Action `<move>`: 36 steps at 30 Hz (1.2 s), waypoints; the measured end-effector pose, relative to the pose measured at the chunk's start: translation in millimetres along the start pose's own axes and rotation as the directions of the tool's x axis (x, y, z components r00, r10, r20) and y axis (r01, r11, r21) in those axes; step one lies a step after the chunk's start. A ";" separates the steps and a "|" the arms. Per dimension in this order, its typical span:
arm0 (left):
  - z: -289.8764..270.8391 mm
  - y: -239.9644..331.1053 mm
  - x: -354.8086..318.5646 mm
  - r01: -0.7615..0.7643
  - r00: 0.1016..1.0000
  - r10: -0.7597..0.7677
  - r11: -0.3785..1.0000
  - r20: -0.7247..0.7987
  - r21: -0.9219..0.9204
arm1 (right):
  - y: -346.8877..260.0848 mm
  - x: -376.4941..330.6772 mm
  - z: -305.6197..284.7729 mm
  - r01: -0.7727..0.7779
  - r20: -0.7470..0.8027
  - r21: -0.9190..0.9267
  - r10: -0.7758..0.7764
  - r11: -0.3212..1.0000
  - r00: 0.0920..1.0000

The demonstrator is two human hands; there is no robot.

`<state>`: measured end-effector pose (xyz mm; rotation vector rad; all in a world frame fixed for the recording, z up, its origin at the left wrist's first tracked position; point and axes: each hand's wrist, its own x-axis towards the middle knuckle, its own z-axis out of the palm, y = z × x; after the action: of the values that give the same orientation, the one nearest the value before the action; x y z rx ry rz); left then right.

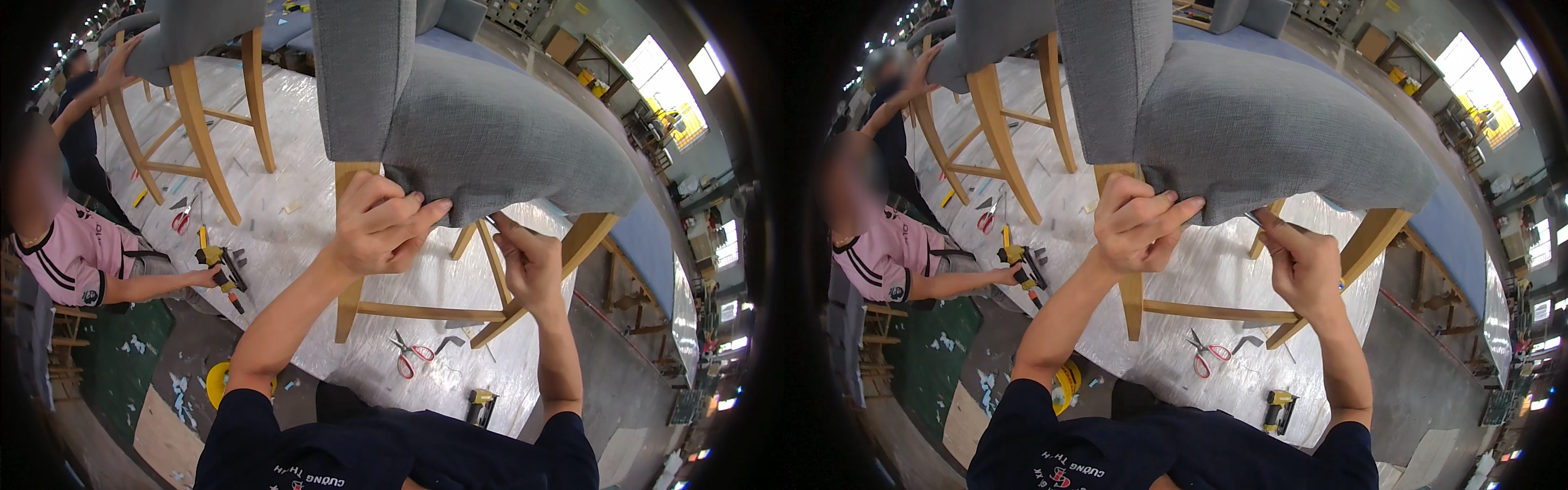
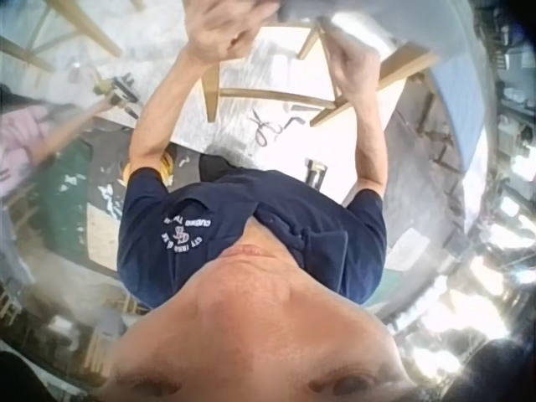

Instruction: The person is upholstering a wooden chair with grey fabric. They pull the fabric taut over the seat and backrest, using a staple gun to secure it to the wooden frame. They also use a screwdriver to tuck the fabric into the seams and a utility knife to trim excess material. The person works on different sides of the chair, ensuring the fabric is smooth and properly attached.

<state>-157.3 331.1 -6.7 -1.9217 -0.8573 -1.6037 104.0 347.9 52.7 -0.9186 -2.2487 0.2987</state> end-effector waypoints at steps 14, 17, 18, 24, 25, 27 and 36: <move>-17.5 29.0 -9.1 0.461 0.862 -0.494 0.856 0.110 0.233 | 19.3 -39.6 22.6 -0.016 -0.063 0.145 0.025 0.989 0.998; -17.8 33.4 -11.8 0.441 0.882 -0.465 0.871 0.074 0.217 | 6.5 -36.8 3.8 -0.069 -0.011 0.125 0.071 0.990 0.997; -18.0 34.6 -11.8 0.436 0.886 -0.460 0.871 0.063 0.225 | 11.3 -42.2 9.9 -0.059 -0.033 0.180 0.066 0.982 0.997; -17.0 51.4 -11.7 0.446 0.872 -0.485 0.844 0.070 0.297 | 26.5 -74.9 59.7 -0.001 -0.195 0.323 0.068 0.946 0.979; -19.3 51.7 -14.3 0.414 0.887 -0.456 0.859 0.080 0.301 | 25.8 -78.4 62.8 -0.014 -0.182 0.319 0.076 0.948 0.980; -21.9 51.6 -23.8 0.350 0.913 -0.396 0.886 0.102 0.306 | 22.0 -92.2 65.9 -0.040 -0.156 0.311 0.093 0.950 0.983; -22.1 105.7 -12.2 0.453 0.860 -0.511 0.779 0.019 0.434 | 1.3 -112.4 43.1 -0.069 -0.136 0.330 0.119 0.941 0.984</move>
<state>-96.3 241.3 -12.0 -1.5857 -1.7172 -1.3947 134.3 273.3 -36.8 -0.8420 -1.9424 0.6019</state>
